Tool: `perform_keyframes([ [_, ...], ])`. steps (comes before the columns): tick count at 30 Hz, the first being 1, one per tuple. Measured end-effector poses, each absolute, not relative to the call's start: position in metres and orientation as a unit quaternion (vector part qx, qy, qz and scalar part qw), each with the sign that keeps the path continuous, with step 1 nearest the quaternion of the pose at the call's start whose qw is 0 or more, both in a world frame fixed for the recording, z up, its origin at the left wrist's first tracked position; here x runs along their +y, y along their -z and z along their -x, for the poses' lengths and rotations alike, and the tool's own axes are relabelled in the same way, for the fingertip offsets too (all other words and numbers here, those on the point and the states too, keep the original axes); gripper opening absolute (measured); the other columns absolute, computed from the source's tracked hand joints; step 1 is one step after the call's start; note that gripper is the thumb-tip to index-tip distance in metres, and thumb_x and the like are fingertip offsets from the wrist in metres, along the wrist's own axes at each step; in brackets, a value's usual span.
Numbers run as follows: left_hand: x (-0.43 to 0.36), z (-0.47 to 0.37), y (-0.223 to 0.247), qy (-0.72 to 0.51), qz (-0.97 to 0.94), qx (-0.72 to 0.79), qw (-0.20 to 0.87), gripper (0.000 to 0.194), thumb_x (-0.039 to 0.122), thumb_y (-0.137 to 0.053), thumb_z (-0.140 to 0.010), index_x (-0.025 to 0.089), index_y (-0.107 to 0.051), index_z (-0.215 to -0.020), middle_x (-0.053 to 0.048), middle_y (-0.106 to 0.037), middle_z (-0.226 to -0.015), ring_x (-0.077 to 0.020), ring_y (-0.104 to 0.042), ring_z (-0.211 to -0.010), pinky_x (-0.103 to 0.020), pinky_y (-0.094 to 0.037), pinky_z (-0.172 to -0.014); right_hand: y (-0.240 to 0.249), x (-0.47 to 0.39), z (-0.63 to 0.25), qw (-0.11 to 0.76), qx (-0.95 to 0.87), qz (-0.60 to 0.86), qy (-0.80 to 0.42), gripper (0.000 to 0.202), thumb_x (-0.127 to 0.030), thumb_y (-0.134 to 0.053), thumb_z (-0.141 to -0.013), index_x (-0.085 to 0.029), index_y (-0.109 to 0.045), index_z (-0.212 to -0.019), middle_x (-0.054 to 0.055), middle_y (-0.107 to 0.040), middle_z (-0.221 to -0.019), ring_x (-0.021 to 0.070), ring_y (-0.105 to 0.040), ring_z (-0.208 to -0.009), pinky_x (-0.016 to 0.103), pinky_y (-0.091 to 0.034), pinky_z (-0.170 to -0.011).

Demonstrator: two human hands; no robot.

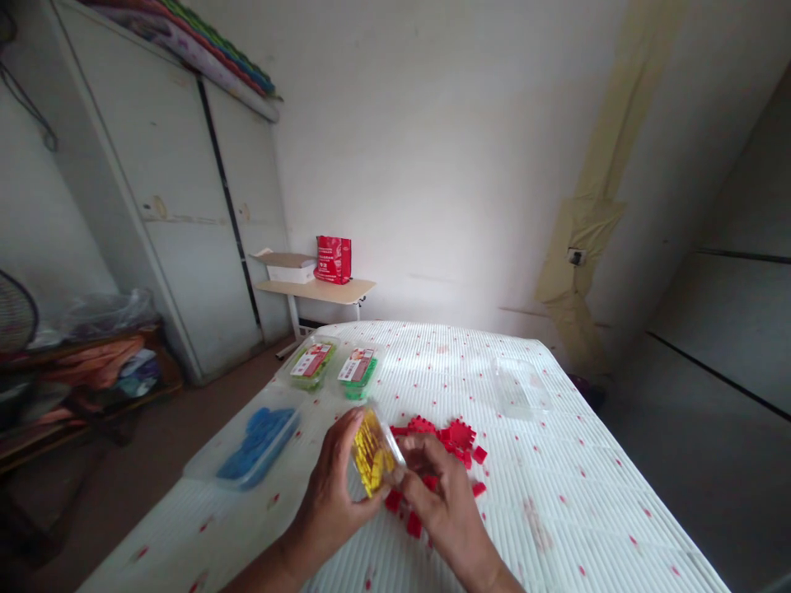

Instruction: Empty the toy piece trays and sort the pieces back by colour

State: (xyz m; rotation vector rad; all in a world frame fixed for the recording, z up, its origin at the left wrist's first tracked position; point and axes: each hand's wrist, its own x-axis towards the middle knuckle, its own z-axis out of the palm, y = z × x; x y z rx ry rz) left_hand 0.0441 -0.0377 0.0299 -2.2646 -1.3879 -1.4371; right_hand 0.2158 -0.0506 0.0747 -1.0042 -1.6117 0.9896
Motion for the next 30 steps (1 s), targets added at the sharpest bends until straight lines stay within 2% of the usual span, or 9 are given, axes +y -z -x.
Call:
perform_keyframes([
  [3, -0.042, -0.045, -0.028, 0.453, 0.772, -0.435, 0.097, 0.071, 0.024, -0.061, -0.077, 0.019, -0.024, -0.137, -0.017, -0.039, -0.135, -0.0303, -0.034, -0.13, -0.048, -0.039, -0.101, -0.088, -0.047, -0.216, 0.487, -0.667, 0.436, -0.358, 0.026, -0.041, -0.054, -0.082, -0.019, -0.058, -0.096, 0.004, -0.064, -0.088, 0.0173, -0.059, -0.081, 0.027, -0.049, -0.069],
  [7, -0.046, -0.046, -0.025, 0.427, 0.796, -0.41, 0.127, 0.065, 0.017, -0.059, -0.078, 0.02, -0.027, -0.135, -0.016, -0.034, -0.138, -0.0299, -0.03, -0.132, -0.048, -0.038, -0.103, -0.095, -0.039, -0.209, 0.486, -0.674, 0.446, -0.334, 0.027, -0.043, -0.049, -0.084, -0.019, -0.056, -0.076, -0.001, -0.056, -0.069, 0.012, -0.052, -0.063, 0.022, -0.042, -0.056],
  [10, -0.046, -0.045, -0.022, 0.424, 0.799, -0.406, 0.133, 0.065, 0.013, -0.058, -0.078, 0.02, -0.027, -0.135, -0.016, -0.035, -0.138, -0.0301, -0.028, -0.133, -0.049, -0.038, -0.103, -0.093, -0.036, -0.205, 0.477, -0.68, 0.447, -0.333, 0.031, -0.043, -0.047, -0.085, -0.019, -0.051, -0.066, -0.002, -0.048, -0.061, 0.0109, -0.046, -0.058, 0.021, -0.038, -0.053],
  [18, -0.042, -0.045, -0.016, 0.432, 0.803, -0.393, 0.12, 0.065, 0.011, -0.06, -0.076, 0.019, -0.029, -0.133, -0.016, -0.036, -0.136, -0.0306, -0.028, -0.133, -0.05, -0.036, -0.105, -0.082, -0.04, -0.199, 0.525, -0.64, 0.503, -0.251, 0.031, -0.042, -0.043, -0.085, -0.019, -0.05, -0.065, -0.001, -0.05, -0.06, 0.0125, -0.046, -0.056, 0.023, -0.036, -0.052],
  [23, -0.041, -0.045, -0.012, 0.455, 0.787, -0.397, 0.129, 0.065, 0.01, -0.062, -0.075, 0.018, -0.031, -0.131, -0.017, -0.038, -0.134, -0.0305, -0.03, -0.132, -0.049, -0.039, -0.103, -0.074, -0.027, -0.206, 0.57, -0.59, 0.513, -0.253, 0.03, -0.041, -0.039, -0.087, -0.021, -0.044, -0.064, -0.002, -0.048, -0.057, 0.0128, -0.047, -0.054, 0.024, -0.039, -0.052],
  [26, -0.039, -0.045, -0.01, 0.463, 0.785, -0.387, 0.142, 0.064, 0.013, -0.064, -0.075, 0.017, -0.032, -0.13, -0.017, -0.038, -0.133, -0.0313, -0.031, -0.131, -0.05, -0.041, -0.101, -0.072, -0.025, -0.209, 0.564, -0.601, 0.522, -0.218, 0.026, -0.04, -0.04, -0.087, -0.02, -0.046, -0.07, -0.002, -0.051, -0.059, 0.0131, -0.05, -0.055, 0.023, -0.041, -0.053],
  [28, -0.038, -0.045, -0.009, 0.464, 0.784, -0.384, 0.147, 0.064, 0.011, -0.064, -0.074, 0.016, -0.033, -0.13, -0.017, -0.038, -0.133, -0.032, -0.031, -0.131, -0.05, -0.041, -0.101, -0.074, -0.028, -0.208, 0.543, -0.622, 0.533, -0.185, 0.02, -0.039, -0.043, -0.085, -0.019, -0.049, -0.084, -0.002, -0.054, -0.06, 0.0132, -0.052, -0.053, 0.023, -0.041, -0.051],
  [30, -0.037, -0.044, -0.009, 0.463, 0.786, -0.384, 0.146, 0.065, 0.009, -0.063, -0.074, 0.017, -0.033, -0.13, -0.017, -0.038, -0.133, -0.0322, -0.03, -0.132, -0.051, -0.041, -0.101, -0.077, -0.033, -0.207, 0.495, -0.667, 0.535, -0.156, 0.023, -0.036, -0.045, -0.084, -0.019, -0.049, -0.099, -0.002, -0.057, -0.061, 0.0137, -0.054, -0.051, 0.023, -0.04, -0.05],
])
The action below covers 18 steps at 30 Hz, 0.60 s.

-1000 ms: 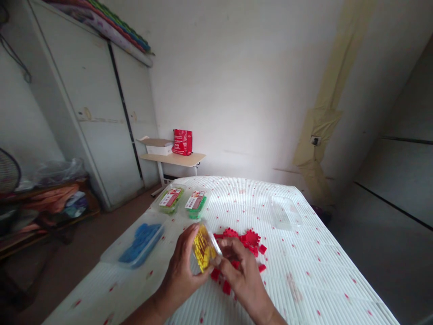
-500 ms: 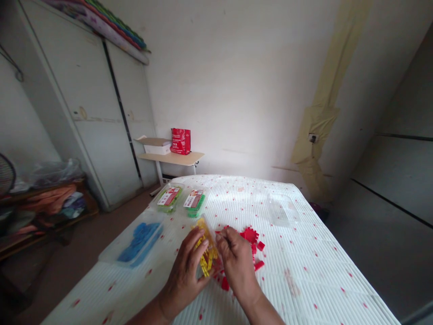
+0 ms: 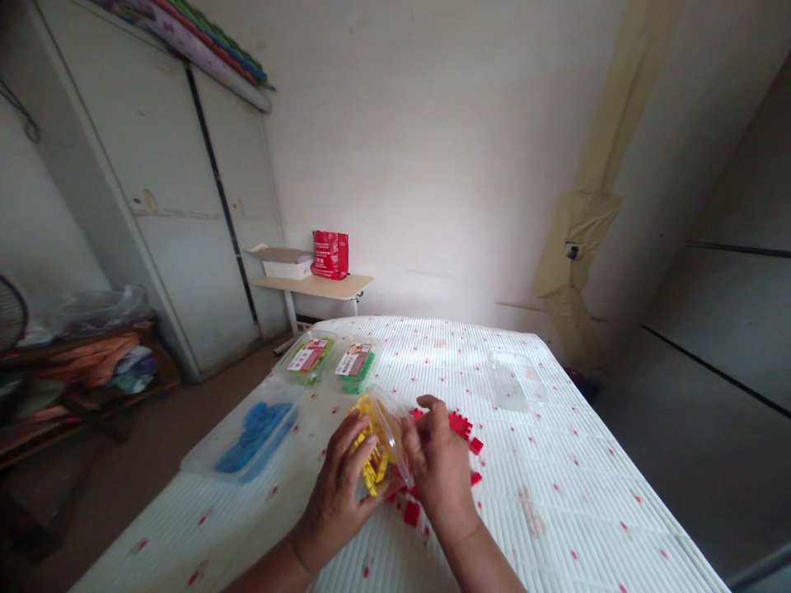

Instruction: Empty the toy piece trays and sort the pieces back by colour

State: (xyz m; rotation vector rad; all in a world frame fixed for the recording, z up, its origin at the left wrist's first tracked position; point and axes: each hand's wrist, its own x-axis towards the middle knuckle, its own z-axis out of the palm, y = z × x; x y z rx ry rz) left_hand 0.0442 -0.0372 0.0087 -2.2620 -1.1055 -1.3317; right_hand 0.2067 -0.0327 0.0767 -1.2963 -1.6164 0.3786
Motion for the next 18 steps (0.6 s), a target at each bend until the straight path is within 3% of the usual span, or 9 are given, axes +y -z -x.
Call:
perform_keyframes([
  [3, -0.037, -0.044, -0.009, 0.461, 0.79, -0.379, 0.144, 0.064, 0.008, -0.062, -0.074, 0.019, -0.033, -0.13, -0.016, -0.038, -0.134, -0.0317, -0.029, -0.132, -0.051, -0.04, -0.101, -0.08, -0.036, -0.208, 0.425, -0.728, 0.522, -0.128, 0.026, -0.028, -0.041, -0.084, -0.018, -0.05, -0.107, -0.001, -0.06, -0.062, 0.0146, -0.057, -0.052, 0.023, -0.041, -0.051],
  [5, -0.038, -0.044, -0.011, 0.466, 0.791, -0.372, 0.14, 0.064, 0.011, -0.063, -0.075, 0.018, -0.032, -0.13, -0.017, -0.038, -0.132, -0.0314, -0.03, -0.131, -0.051, -0.041, -0.101, -0.079, -0.034, -0.215, 0.428, -0.726, 0.523, -0.128, 0.027, -0.026, -0.039, -0.084, -0.017, -0.05, -0.107, -0.001, -0.059, -0.061, 0.0144, -0.056, -0.052, 0.023, -0.041, -0.051],
  [13, -0.032, -0.044, -0.032, 0.447, 0.83, -0.32, 0.095, 0.063, 0.021, -0.064, -0.077, 0.018, -0.03, -0.13, -0.018, -0.036, -0.134, -0.0321, -0.026, -0.133, -0.052, -0.038, -0.103, -0.061, -0.007, -0.261, 0.573, -0.556, 0.53, -0.287, 0.029, -0.034, -0.052, -0.073, -0.016, -0.053, -0.095, -0.005, -0.053, -0.056, 0.0133, -0.051, -0.05, 0.025, -0.042, -0.05],
  [18, -0.021, -0.046, -0.055, 0.382, 0.877, -0.285, 0.058, 0.058, 0.027, -0.063, -0.079, 0.022, -0.035, -0.128, -0.015, -0.038, -0.135, -0.0304, -0.024, -0.135, -0.052, -0.037, -0.105, -0.052, 0.004, -0.281, 0.635, -0.447, 0.548, -0.311, 0.029, -0.03, -0.054, -0.066, -0.015, -0.054, -0.091, -0.005, -0.053, -0.051, 0.012, -0.048, -0.044, 0.025, -0.039, -0.045],
])
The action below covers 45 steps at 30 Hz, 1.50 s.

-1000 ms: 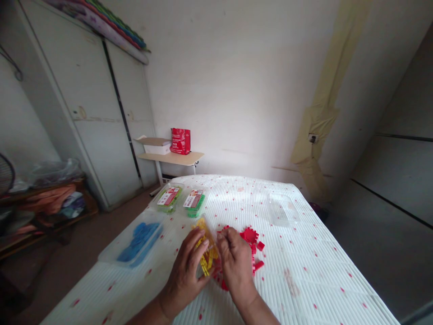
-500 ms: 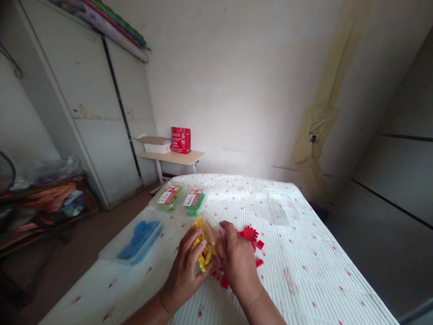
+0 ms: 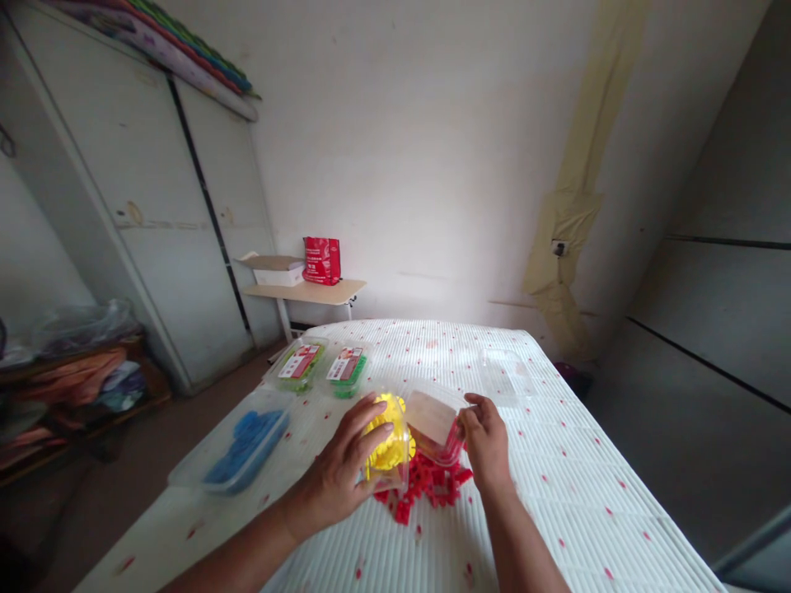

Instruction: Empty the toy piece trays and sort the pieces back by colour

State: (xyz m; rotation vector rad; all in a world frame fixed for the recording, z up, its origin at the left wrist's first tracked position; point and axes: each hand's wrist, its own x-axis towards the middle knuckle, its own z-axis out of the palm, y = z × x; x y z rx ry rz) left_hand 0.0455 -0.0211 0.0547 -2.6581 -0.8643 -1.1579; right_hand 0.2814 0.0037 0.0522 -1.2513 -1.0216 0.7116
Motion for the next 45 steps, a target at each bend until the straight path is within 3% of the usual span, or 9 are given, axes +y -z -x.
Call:
perform_keyframes([
  [8, -0.006, -0.061, -0.065, 0.294, 0.924, -0.242, 0.03, 0.063, 0.022, -0.063, -0.078, 0.026, -0.033, -0.134, -0.013, -0.036, -0.139, -0.0314, -0.018, -0.136, -0.057, -0.032, -0.105, -0.054, 0.007, -0.301, 0.652, -0.418, 0.577, -0.261, 0.03, -0.028, -0.053, -0.064, -0.015, -0.054, -0.091, -0.005, -0.055, -0.052, 0.012, -0.049, -0.043, 0.026, -0.042, -0.047],
  [11, -0.003, -0.071, -0.075, 0.286, 0.932, -0.22, 0.028, 0.062, 0.013, -0.059, -0.079, 0.026, -0.033, -0.134, -0.012, -0.037, -0.138, -0.0307, -0.017, -0.137, -0.055, -0.031, -0.106, -0.057, 0.005, -0.305, 0.655, -0.422, 0.581, -0.236, 0.03, -0.028, -0.052, -0.065, -0.015, -0.054, -0.093, -0.005, -0.055, -0.053, 0.0121, -0.049, -0.044, 0.026, -0.042, -0.048],
  [20, 0.002, -0.087, -0.099, 0.266, 0.948, -0.175, 0.029, 0.063, 0.01, -0.058, -0.075, 0.025, -0.035, -0.132, -0.013, -0.035, -0.141, -0.0297, -0.017, -0.137, -0.052, -0.033, -0.106, -0.06, 0.0, -0.323, 0.636, -0.453, 0.602, -0.163, 0.031, -0.033, -0.05, -0.07, -0.016, -0.053, -0.096, -0.004, -0.056, -0.057, 0.0134, -0.052, -0.047, 0.026, -0.043, -0.049],
  [29, -0.014, -0.058, -0.096, 0.28, 0.93, -0.239, 0.008, 0.058, 0.016, -0.06, -0.077, 0.024, -0.037, -0.13, -0.012, -0.036, -0.14, -0.0279, -0.022, -0.136, -0.049, -0.035, -0.107, -0.063, -0.013, -0.286, 0.545, -0.593, 0.588, -0.08, 0.03, -0.036, -0.041, -0.082, -0.017, -0.05, -0.104, -0.003, -0.055, -0.06, 0.0136, -0.053, -0.051, 0.024, -0.042, -0.052],
  [36, -0.028, -0.019, -0.069, 0.334, 0.875, -0.351, -0.012, 0.076, -0.009, -0.046, -0.065, 0.025, -0.033, -0.132, -0.009, -0.031, -0.143, -0.0259, -0.023, -0.136, -0.052, -0.033, -0.107, -0.046, -0.021, -0.246, 0.475, -0.684, 0.553, 0.014, 0.031, -0.028, -0.036, -0.088, -0.012, -0.051, -0.111, 0.003, -0.062, -0.065, 0.0159, -0.06, -0.056, 0.024, -0.044, -0.052],
  [40, -0.035, -0.004, -0.058, 0.361, 0.851, -0.38, -0.018, 0.078, -0.008, -0.047, -0.062, 0.024, -0.033, -0.132, -0.01, -0.031, -0.143, -0.0272, -0.024, -0.135, -0.052, -0.031, -0.108, -0.046, -0.021, -0.249, 0.444, -0.714, 0.532, 0.102, 0.031, -0.026, -0.037, -0.09, -0.012, -0.056, -0.109, 0.011, -0.068, -0.076, 0.019, -0.063, -0.067, 0.029, -0.049, -0.062],
  [45, -0.042, 0.014, -0.058, 0.403, 0.818, -0.41, -0.024, 0.077, -0.001, -0.054, -0.064, 0.026, -0.032, -0.132, -0.01, -0.031, -0.143, -0.0289, -0.028, -0.133, -0.055, -0.029, -0.107, -0.043, -0.028, -0.289, 0.417, -0.696, 0.561, 0.165, 0.032, -0.031, -0.04, -0.089, -0.013, -0.058, -0.108, 0.011, -0.069, -0.074, 0.0196, -0.063, -0.065, 0.03, -0.049, -0.063],
])
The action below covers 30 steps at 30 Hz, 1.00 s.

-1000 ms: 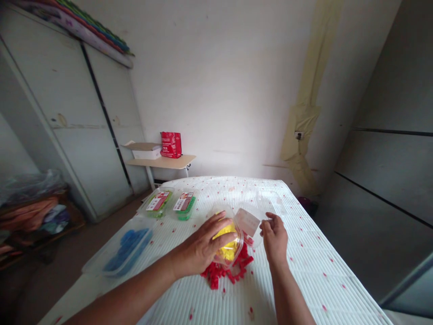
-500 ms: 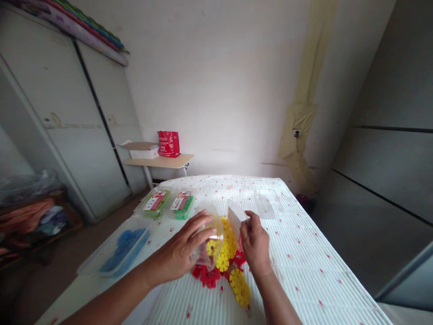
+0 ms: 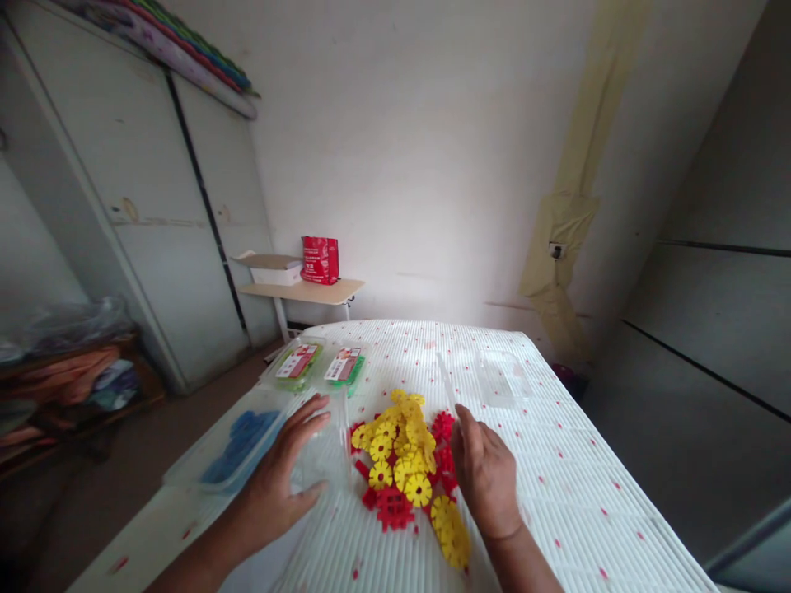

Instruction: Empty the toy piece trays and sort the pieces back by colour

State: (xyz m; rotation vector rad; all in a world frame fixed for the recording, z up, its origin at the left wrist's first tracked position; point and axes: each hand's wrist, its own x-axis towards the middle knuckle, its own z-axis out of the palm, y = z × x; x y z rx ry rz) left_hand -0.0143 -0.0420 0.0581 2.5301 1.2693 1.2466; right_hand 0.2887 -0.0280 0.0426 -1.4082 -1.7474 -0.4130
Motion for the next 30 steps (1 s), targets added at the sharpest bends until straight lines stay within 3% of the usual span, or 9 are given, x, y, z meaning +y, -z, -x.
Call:
perform_keyframes([
  [7, -0.059, 0.031, -0.051, -0.553, -0.701, 0.423, 0.155, 0.082, 0.013, -0.065, -0.066, 0.027, -0.025, -0.137, -0.012, -0.029, -0.145, -0.0329, -0.029, -0.133, -0.055, -0.033, -0.104, -0.012, -0.033, -0.317, 0.325, -0.651, 0.677, 0.11, 0.043, -0.037, -0.038, -0.083, -0.013, -0.048, -0.117, 0.009, -0.069, -0.072, 0.0225, -0.062, -0.05, 0.031, -0.046, -0.046],
  [12, -0.083, 0.037, -0.03, -0.6, -0.654, 0.408, 0.215, 0.084, 0.02, -0.068, -0.068, 0.027, -0.022, -0.138, -0.015, -0.029, -0.144, -0.0352, -0.028, -0.133, -0.061, -0.029, -0.103, -0.007, -0.027, -0.311, 0.306, -0.67, 0.673, 0.063, 0.039, -0.036, -0.033, -0.085, -0.015, -0.05, -0.114, 0.01, -0.07, -0.077, 0.0237, -0.066, -0.058, 0.033, -0.05, -0.053],
  [19, -0.122, 0.05, 0.004, -0.633, -0.596, 0.435, 0.236, 0.092, 0.028, -0.07, -0.068, 0.032, -0.014, -0.14, -0.017, -0.033, -0.141, -0.0373, -0.046, -0.121, -0.066, -0.038, -0.094, -0.03, -0.04, -0.289, 0.396, -0.681, 0.606, 0.115, 0.048, -0.044, -0.038, -0.085, -0.012, -0.046, -0.12, 0.017, -0.069, -0.086, 0.0256, -0.066, -0.059, 0.035, -0.05, -0.051],
  [25, -0.133, 0.046, -0.012, -0.655, -0.563, 0.454, 0.221, 0.094, 0.029, -0.071, -0.065, 0.038, -0.014, -0.139, -0.011, -0.035, -0.14, -0.0367, -0.046, -0.121, -0.064, -0.045, -0.089, -0.052, -0.053, -0.261, 0.483, -0.633, 0.604, -0.022, 0.062, -0.046, -0.048, -0.08, -0.018, -0.032, -0.133, 0.012, -0.068, -0.086, 0.0218, -0.064, -0.059, 0.031, -0.05, -0.049],
  [30, -0.127, 0.036, -0.031, -0.679, -0.555, 0.433, 0.207, 0.084, 0.034, -0.068, -0.069, 0.036, -0.019, -0.138, -0.011, -0.037, -0.136, -0.0362, -0.041, -0.124, -0.065, -0.039, -0.095, -0.065, -0.055, -0.247, 0.575, -0.567, 0.56, -0.186, 0.058, -0.043, -0.06, -0.073, -0.024, -0.038, -0.123, 0.011, -0.064, -0.1, 0.0181, -0.063, -0.068, 0.032, -0.054, -0.059],
])
